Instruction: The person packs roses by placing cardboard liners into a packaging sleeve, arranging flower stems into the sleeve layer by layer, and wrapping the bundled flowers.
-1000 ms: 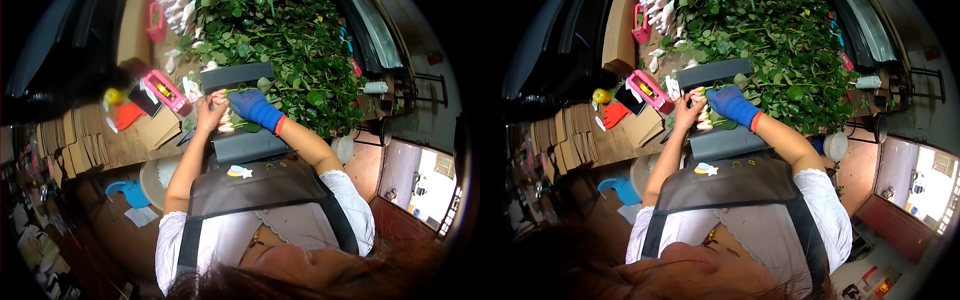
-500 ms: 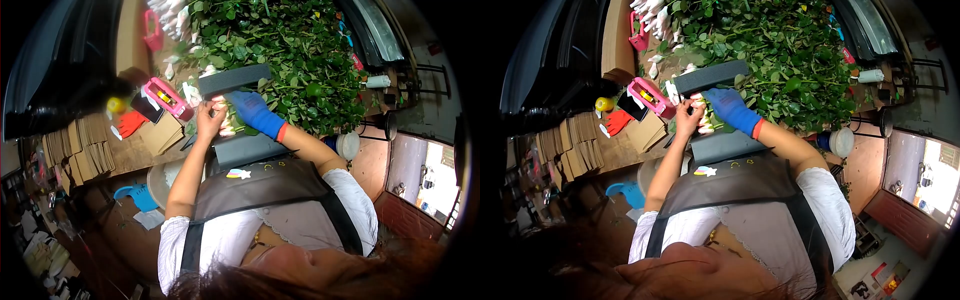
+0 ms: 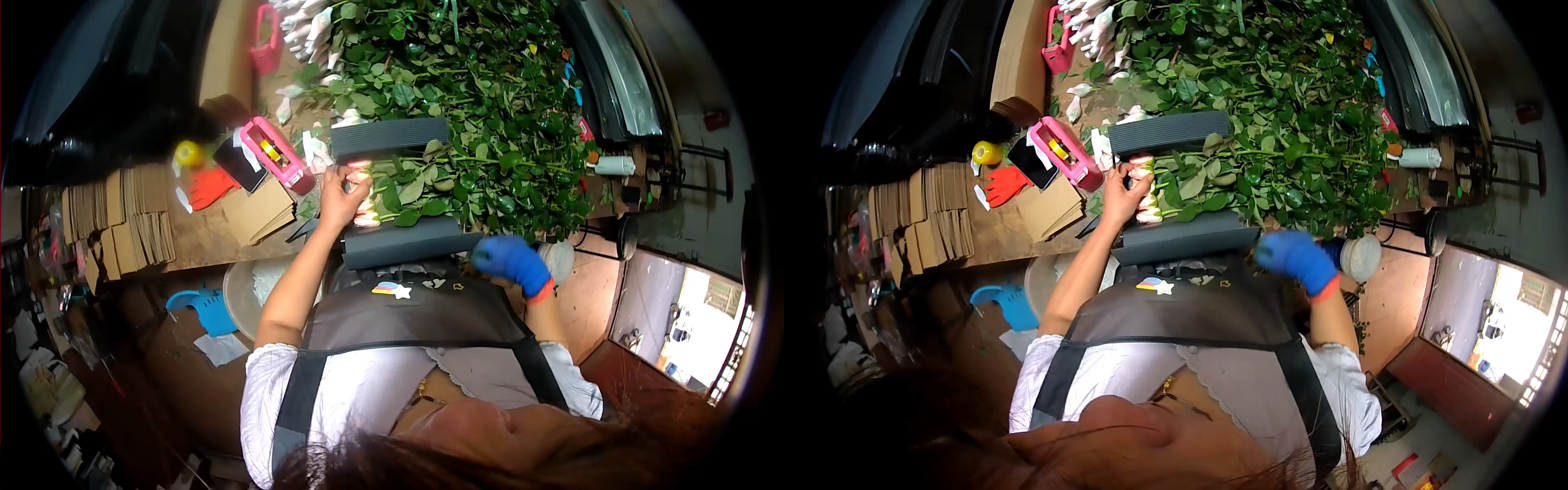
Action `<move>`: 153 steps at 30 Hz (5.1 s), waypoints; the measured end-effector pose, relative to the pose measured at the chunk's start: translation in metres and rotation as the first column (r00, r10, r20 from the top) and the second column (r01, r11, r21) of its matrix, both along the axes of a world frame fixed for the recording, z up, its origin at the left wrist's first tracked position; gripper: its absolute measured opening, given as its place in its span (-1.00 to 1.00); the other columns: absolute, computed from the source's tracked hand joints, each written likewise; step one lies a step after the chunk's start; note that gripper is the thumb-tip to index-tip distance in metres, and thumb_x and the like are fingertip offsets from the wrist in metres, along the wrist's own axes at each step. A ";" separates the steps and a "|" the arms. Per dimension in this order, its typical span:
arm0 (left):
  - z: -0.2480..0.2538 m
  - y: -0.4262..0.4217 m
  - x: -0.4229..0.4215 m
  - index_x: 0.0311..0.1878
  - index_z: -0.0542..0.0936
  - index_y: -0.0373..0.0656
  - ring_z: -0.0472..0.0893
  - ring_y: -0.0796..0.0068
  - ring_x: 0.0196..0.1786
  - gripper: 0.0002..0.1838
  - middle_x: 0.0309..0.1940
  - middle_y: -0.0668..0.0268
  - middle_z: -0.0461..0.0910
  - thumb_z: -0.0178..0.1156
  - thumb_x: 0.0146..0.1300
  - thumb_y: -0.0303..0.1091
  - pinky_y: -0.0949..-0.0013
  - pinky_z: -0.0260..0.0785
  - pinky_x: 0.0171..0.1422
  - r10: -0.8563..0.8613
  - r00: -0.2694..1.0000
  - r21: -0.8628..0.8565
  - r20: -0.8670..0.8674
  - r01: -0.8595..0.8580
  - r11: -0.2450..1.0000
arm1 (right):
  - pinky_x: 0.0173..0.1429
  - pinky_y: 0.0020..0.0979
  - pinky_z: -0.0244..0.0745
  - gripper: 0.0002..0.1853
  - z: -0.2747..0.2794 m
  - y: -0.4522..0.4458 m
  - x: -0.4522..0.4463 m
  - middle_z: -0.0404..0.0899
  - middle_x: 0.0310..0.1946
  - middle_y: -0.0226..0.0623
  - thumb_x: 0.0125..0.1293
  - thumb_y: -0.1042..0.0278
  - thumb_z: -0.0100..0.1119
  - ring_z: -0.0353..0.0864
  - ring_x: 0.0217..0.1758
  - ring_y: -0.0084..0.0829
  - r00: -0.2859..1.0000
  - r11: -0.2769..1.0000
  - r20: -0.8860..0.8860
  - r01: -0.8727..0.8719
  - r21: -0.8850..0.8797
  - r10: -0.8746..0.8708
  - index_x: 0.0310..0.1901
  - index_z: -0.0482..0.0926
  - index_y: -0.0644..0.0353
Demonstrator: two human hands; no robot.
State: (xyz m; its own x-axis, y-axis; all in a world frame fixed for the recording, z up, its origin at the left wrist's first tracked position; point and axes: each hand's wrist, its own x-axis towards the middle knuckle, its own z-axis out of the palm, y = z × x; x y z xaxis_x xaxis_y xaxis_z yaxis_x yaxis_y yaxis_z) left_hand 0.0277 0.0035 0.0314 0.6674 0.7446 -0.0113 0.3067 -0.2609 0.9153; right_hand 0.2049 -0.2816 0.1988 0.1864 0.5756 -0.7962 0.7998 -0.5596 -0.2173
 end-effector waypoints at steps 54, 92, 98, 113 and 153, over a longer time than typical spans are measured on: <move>0.028 0.002 0.006 0.50 0.24 -0.17 0.18 0.13 0.57 -0.29 0.53 0.05 0.19 0.00 0.38 0.01 -0.13 -0.06 0.60 -0.514 0.800 0.612 -0.308 0.581 0.537 | -0.14 -0.19 0.57 -0.82 -0.058 0.337 -0.124 0.69 -0.24 -0.28 0.31 0.20 0.17 0.69 -0.19 -0.15 0.928 0.332 -0.061 -0.069 0.941 0.366 -0.17 0.66 0.05; 0.092 0.000 -0.013 -0.18 0.67 -0.24 0.66 0.19 -0.05 -0.83 -0.14 0.21 0.68 0.35 0.14 -0.48 0.07 0.46 0.33 -0.471 0.866 0.488 -0.170 0.489 0.723 | 0.35 -0.12 0.35 -0.61 -0.100 0.270 0.145 0.58 0.16 -0.19 0.33 0.21 0.13 0.54 0.21 -0.11 0.641 0.490 0.612 -0.390 0.780 -0.464 0.19 0.59 -0.12; 0.092 0.000 -0.014 -0.13 0.71 -0.19 0.62 0.14 0.15 -0.79 -0.06 0.24 0.70 0.38 0.14 -0.43 -0.03 0.36 0.41 -0.455 0.856 0.539 -0.244 0.510 0.670 | 0.30 -0.15 0.40 -0.67 -0.077 0.254 0.180 0.59 0.11 -0.31 0.35 0.13 0.17 0.55 0.19 -0.24 0.860 0.590 0.499 -0.349 0.728 -0.107 0.11 0.62 -0.09; 0.069 0.014 -0.032 0.61 -0.04 -0.10 0.36 0.11 0.48 0.28 0.41 0.12 0.40 0.60 -0.08 -0.10 -0.18 -0.21 0.64 -0.567 0.801 0.178 -0.195 0.597 0.782 | -0.03 -0.16 0.51 -0.79 0.033 0.002 0.109 0.64 -0.21 -0.21 0.31 0.24 0.22 0.62 -0.12 -0.11 0.977 0.756 0.207 -0.172 0.632 0.049 -0.06 0.63 0.04; 0.099 0.005 -0.024 -0.08 0.78 0.08 0.26 0.02 0.53 -0.67 0.24 0.23 0.53 0.51 0.03 -0.23 -0.29 -0.12 0.58 -0.625 0.747 0.158 -0.229 0.662 0.733 | 0.14 -0.14 0.49 -0.68 -0.011 0.157 0.206 0.62 -0.09 -0.35 0.22 0.33 0.24 0.56 -0.06 -0.20 0.718 0.478 0.636 -0.469 0.743 -0.284 0.04 0.62 -0.14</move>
State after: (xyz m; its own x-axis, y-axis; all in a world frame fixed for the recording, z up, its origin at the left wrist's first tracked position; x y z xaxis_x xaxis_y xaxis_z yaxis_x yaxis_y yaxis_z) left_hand 0.0041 0.0089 0.1306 0.9902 0.1318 -0.0458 0.1194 -0.6297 0.7676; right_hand 0.4109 -0.1243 0.1880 0.2731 0.8842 0.3790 0.9484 -0.3134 0.0475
